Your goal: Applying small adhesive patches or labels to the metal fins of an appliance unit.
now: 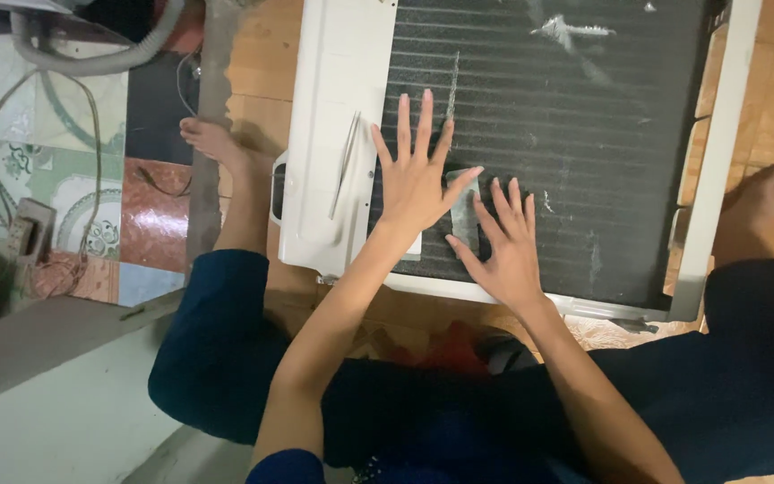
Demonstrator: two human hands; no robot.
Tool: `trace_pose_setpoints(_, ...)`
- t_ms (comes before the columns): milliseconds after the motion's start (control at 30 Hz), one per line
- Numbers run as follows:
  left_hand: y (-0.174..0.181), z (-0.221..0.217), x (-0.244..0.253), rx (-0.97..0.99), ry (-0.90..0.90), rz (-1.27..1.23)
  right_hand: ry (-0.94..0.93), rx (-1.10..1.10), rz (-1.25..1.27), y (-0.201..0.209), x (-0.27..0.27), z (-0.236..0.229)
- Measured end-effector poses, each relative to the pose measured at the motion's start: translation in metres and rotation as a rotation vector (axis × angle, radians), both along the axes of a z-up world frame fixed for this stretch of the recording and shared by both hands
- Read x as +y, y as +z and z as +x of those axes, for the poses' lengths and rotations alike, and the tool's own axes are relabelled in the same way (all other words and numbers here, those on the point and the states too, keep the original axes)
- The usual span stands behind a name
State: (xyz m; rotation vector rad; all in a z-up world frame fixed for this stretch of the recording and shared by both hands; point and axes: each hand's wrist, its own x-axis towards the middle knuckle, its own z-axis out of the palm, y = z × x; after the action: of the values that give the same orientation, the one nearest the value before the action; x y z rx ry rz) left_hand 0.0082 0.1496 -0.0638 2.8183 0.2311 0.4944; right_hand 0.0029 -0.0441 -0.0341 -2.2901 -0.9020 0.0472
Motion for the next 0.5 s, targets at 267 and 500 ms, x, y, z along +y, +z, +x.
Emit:
trace_pose_setpoints(267, -0.001, -0.016, 0.002, 0.041, 0.032, -0.034, 0.008, 0.0, 0.019, 0.002, 0.0, 0.0)
trace_pose_setpoints(500, 0.012, -0.069, 0.072, -0.147, 0.514, -0.032, 0.014, -0.042, 0.025, 0.01, 0.005, 0.001)
